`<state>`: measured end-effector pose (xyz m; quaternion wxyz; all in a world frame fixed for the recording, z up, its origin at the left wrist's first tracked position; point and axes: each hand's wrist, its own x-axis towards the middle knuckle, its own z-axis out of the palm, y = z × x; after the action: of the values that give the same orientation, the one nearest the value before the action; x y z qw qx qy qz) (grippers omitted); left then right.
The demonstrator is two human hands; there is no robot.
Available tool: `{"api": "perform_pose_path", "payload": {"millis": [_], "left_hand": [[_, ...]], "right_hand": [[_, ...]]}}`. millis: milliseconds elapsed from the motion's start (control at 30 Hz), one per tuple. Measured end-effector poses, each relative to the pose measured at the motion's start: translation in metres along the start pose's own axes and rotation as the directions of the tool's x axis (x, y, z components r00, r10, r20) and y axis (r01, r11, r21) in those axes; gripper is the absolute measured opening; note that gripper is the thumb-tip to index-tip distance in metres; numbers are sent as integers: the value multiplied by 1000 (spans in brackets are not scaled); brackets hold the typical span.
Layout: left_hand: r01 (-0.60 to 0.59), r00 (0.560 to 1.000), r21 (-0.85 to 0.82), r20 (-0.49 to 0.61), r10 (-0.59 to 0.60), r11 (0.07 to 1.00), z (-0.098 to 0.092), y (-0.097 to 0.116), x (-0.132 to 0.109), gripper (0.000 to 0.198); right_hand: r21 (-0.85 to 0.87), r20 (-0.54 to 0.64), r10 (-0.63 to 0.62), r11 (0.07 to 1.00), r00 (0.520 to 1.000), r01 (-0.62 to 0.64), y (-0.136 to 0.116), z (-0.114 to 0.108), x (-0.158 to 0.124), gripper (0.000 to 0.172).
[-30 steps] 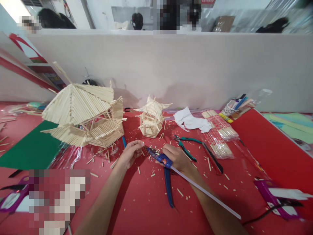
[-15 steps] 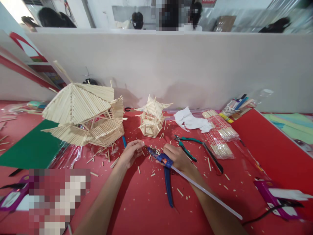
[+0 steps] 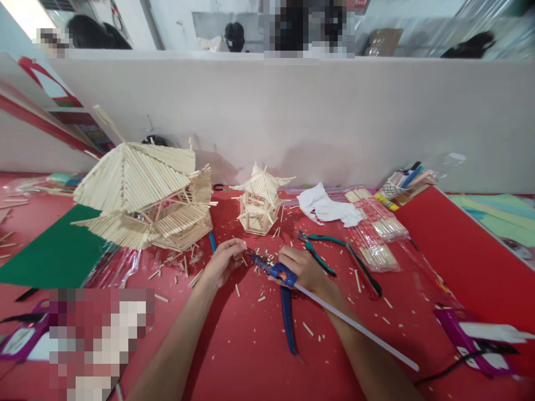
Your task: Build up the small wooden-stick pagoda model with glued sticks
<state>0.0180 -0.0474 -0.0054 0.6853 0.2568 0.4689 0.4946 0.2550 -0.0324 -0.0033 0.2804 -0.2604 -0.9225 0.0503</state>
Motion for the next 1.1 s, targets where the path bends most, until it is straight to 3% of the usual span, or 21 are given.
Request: {"api": "perform_pose_path", "payload": {"millis": [133, 300, 500, 733, 800, 933, 1100], "left_hand": [[-4, 1000, 8, 8, 4, 1000, -1, 0, 0, 27], [-6, 1000, 41, -9, 7, 999, 2, 4, -3, 27], [-25, 999, 113, -43, 30, 993, 5, 5, -4, 26], [-50, 998, 138, -25, 54, 989, 4, 4, -4, 24], [-59, 998, 150, -20, 63, 987, 4, 5, -4, 24], [-71, 997, 168, -5, 73, 983, 5, 6, -5, 25], [-73, 997, 185, -13, 77, 980, 7, 5, -6, 25]], "right_hand": [[107, -5, 3, 994, 1000, -3, 1, 0, -1, 34], [214, 60, 166, 961, 984, -175, 4, -3, 0, 29], [434, 261, 429, 748, 865, -502, 15, -10, -4, 18], [491, 368, 502, 610, 783, -622, 29, -25, -10, 23], [454, 372, 558, 588, 742, -669, 35, -29, -12, 24], [247, 261, 703, 614, 662, -749, 47, -36, -21, 24], [-99, 272, 721, 679, 637, -727, 42, -47, -20, 21]]}}
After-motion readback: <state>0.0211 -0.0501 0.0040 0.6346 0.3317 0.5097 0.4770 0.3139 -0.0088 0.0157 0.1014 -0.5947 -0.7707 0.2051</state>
